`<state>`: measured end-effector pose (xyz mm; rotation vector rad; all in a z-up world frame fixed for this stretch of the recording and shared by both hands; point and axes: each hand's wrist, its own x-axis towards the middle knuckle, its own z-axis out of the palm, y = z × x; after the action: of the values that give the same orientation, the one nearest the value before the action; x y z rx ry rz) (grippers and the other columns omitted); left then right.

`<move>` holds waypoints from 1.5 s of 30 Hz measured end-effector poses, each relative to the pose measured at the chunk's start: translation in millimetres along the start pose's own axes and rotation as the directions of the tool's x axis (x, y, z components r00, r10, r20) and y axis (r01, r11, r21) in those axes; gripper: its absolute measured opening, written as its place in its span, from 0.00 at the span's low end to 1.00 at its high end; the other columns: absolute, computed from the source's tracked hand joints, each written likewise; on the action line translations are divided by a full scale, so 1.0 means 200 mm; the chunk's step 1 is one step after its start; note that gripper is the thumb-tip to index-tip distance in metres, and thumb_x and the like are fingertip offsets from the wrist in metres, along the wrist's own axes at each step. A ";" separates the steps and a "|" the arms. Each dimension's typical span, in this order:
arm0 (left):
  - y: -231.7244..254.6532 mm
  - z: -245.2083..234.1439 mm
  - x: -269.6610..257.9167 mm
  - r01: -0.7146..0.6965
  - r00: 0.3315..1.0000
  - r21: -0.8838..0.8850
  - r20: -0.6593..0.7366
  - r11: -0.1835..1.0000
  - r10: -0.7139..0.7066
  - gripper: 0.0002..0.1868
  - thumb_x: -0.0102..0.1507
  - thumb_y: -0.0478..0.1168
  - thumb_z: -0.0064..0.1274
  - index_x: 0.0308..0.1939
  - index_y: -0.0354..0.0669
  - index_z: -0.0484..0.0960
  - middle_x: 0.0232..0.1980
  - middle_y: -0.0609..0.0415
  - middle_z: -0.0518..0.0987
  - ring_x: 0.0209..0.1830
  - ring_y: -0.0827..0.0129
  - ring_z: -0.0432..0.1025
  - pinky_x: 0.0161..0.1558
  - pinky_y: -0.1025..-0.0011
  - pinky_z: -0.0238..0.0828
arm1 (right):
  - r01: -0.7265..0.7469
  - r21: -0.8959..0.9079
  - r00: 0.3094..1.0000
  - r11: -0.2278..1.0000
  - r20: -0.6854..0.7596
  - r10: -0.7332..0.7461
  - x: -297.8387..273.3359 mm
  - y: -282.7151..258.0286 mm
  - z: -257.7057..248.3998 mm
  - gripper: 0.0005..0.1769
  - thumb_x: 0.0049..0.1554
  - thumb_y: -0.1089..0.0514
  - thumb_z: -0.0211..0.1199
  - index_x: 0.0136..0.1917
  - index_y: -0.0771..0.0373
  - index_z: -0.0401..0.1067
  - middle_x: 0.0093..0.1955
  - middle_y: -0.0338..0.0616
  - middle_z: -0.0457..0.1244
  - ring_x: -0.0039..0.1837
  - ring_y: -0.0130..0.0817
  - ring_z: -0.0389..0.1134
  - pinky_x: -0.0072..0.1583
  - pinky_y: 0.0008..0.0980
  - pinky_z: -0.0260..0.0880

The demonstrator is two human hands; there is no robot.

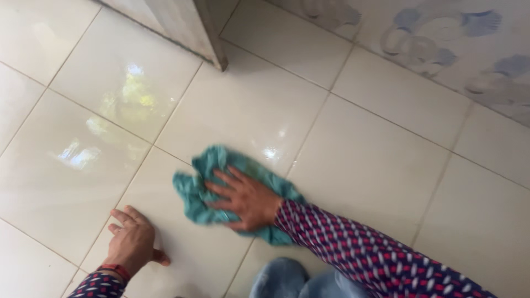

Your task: The person wipes a tiled floor with a teal cloth, moving across the surface to clean different sections. They use their left hand to support their weight on the floor while scrubbing with their right hand.

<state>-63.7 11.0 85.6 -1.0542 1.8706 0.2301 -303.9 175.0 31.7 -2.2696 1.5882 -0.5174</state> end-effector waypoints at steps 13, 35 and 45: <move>-0.09 0.15 0.11 0.020 0.997 0.056 -0.082 0.998 -0.016 0.90 0.38 0.67 0.80 0.77 0.18 0.31 0.76 0.12 0.42 0.76 0.29 0.56 0.71 0.60 0.69 | -0.740 -0.208 0.672 0.640 -0.288 0.683 -1.85 -0.01 -0.45 0.35 0.53 0.41 0.60 0.70 0.55 0.66 0.78 0.52 0.51 0.79 0.51 0.49 0.75 0.55 0.48; -0.17 0.17 -0.15 -0.181 0.955 -0.069 -0.252 0.981 0.158 0.78 0.45 0.71 0.70 0.77 0.28 0.38 0.78 0.18 0.40 0.79 0.29 0.45 0.68 0.60 0.66 | -0.814 -0.477 0.205 0.332 0.299 0.932 -1.68 -0.05 -0.47 0.60 0.48 0.32 0.72 0.80 0.51 0.42 0.80 0.69 0.42 0.79 0.70 0.40 0.74 0.66 0.47; -0.46 0.49 -0.04 -0.486 0.566 -0.210 -0.816 0.848 0.122 0.45 0.61 0.56 0.59 0.74 0.40 0.59 0.77 0.37 0.58 0.78 0.47 0.52 0.72 0.48 0.46 | -0.235 -0.436 0.350 0.869 0.796 0.494 -0.66 0.01 -0.57 0.77 0.43 0.29 0.79 0.81 0.51 0.26 0.81 0.72 0.32 0.81 0.77 0.27 0.75 0.74 0.36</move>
<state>68.4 13.2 63.8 -1.2020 2.9371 0.4479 -400.7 293.3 116.5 -1.6352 1.4609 0.9628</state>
